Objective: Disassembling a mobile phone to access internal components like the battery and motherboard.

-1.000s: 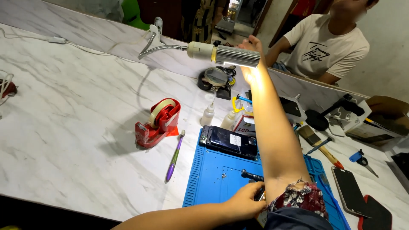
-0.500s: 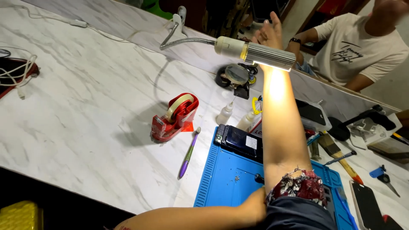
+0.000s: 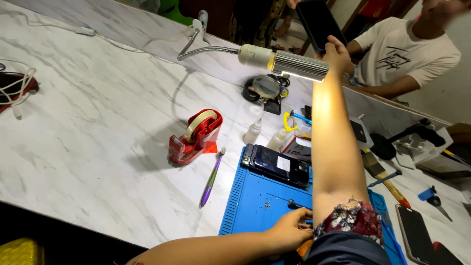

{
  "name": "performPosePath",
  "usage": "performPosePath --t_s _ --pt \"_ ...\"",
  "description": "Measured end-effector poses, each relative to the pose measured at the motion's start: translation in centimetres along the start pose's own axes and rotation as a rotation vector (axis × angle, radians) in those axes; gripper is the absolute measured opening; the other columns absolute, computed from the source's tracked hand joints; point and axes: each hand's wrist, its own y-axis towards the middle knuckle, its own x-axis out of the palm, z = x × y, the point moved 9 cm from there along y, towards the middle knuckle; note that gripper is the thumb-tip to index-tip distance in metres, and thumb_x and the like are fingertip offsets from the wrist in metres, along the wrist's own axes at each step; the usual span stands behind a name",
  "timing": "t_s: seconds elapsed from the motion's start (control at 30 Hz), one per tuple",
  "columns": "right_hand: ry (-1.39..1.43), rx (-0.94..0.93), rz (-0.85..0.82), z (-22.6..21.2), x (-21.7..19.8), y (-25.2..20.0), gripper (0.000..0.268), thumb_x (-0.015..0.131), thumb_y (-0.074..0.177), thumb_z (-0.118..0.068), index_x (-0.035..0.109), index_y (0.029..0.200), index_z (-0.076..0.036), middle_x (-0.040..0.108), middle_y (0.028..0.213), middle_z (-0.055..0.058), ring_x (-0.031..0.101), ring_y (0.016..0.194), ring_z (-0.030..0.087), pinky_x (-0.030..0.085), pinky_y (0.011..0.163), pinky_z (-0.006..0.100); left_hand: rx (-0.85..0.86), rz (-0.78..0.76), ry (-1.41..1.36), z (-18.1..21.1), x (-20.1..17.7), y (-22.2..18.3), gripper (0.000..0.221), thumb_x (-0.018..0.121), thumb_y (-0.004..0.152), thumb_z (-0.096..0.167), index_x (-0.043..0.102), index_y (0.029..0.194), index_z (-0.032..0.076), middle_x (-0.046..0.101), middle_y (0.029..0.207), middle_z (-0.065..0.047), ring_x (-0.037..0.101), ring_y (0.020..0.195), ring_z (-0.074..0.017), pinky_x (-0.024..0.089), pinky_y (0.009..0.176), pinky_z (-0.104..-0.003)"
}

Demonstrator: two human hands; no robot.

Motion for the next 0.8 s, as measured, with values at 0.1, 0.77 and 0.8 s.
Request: performPosePath --t_s 0.1,0.77,0.8 --pt "0.062 0.069 0.018 -1.3 -5.6 -0.6 0.021 0.061 0.090 0.002 0.078 0.102 -0.004 0.076 0.105 0.020 0.077 0.089 0.033 0.071 0.072 0.036 -0.121 0.056 0.053 0.5 -0.6 -0.9 0.044 0.066 0.083 0.012 0.062 0.126 0.020 0.062 0.133 -0.003 0.058 0.120 -0.0183 0.053 0.100 -0.032" --pt "-0.056 0.147 -0.068 -8.8 -38.2 -35.1 0.073 0.050 0.084 0.019 0.041 0.151 -0.007 0.051 0.137 0.022 0.054 0.126 0.038 0.053 0.098 0.043 0.265 -0.131 0.028 8.8 0.5 -3.3 0.063 0.056 0.094 0.037 0.037 0.150 0.016 0.052 0.146 -0.014 0.060 0.133 -0.0306 0.050 0.112 -0.043" --pt "-0.351 -0.155 -0.045 -9.8 -38.8 -36.6 0.064 0.063 0.083 0.010 0.048 0.144 -0.004 0.061 0.130 0.023 0.064 0.117 0.033 0.057 0.096 0.039 0.562 0.008 0.278 10.6 0.0 -4.4 0.085 0.068 0.090 0.031 0.017 0.156 0.019 0.029 0.159 -0.017 0.043 0.144 -0.0338 0.044 0.115 -0.051"
